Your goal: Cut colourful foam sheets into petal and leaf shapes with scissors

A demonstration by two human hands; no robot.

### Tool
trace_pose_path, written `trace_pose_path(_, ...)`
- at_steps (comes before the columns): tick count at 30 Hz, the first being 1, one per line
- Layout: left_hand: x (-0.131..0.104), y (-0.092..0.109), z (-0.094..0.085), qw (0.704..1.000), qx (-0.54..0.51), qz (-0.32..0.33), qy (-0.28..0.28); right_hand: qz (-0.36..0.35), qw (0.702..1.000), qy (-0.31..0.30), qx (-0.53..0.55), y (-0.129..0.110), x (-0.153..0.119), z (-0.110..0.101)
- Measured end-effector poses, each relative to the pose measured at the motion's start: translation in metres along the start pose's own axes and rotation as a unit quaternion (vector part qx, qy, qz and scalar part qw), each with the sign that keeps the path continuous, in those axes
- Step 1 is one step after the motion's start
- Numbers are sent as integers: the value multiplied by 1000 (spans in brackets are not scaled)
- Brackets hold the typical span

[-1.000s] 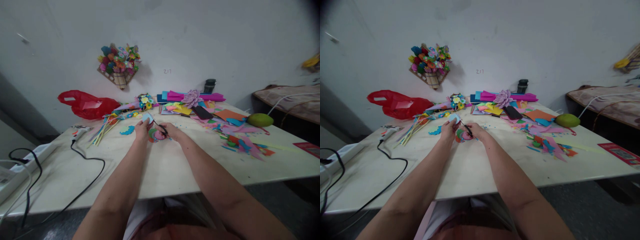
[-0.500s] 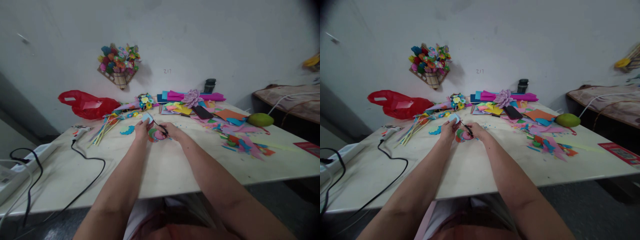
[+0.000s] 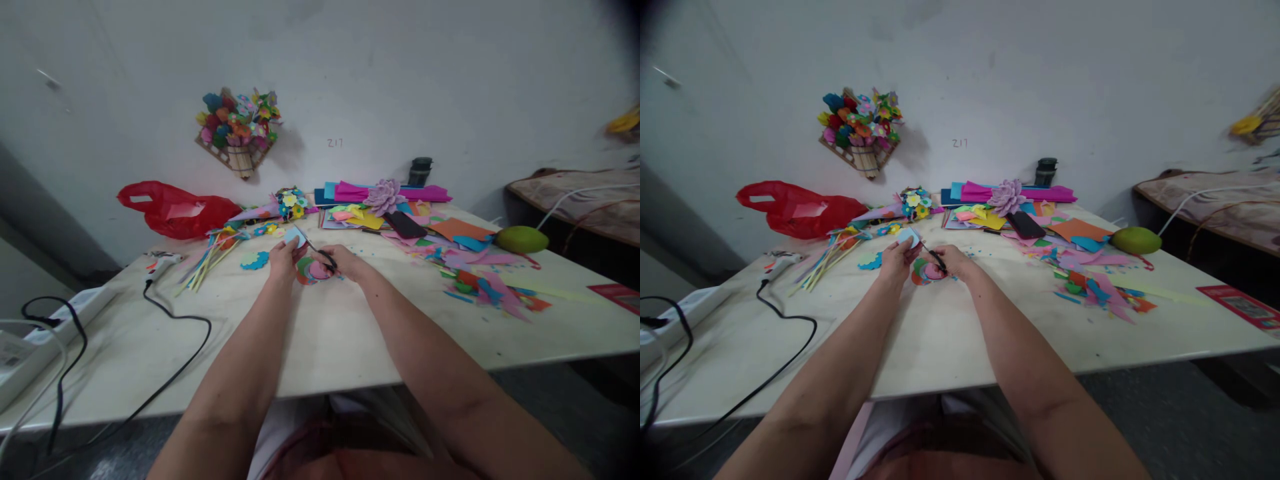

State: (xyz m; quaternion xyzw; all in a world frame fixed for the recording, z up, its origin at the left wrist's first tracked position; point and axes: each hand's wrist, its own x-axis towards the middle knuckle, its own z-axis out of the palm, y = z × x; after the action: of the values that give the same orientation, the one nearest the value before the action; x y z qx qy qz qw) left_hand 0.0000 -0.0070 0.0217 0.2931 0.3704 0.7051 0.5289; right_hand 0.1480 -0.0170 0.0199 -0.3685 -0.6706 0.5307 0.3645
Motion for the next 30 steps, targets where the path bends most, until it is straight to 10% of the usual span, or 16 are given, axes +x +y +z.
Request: trace_pose_path(30, -3, 0, 2, 1000, 21, 1, 8, 15, 1000, 2, 20, -5, -3, -1)
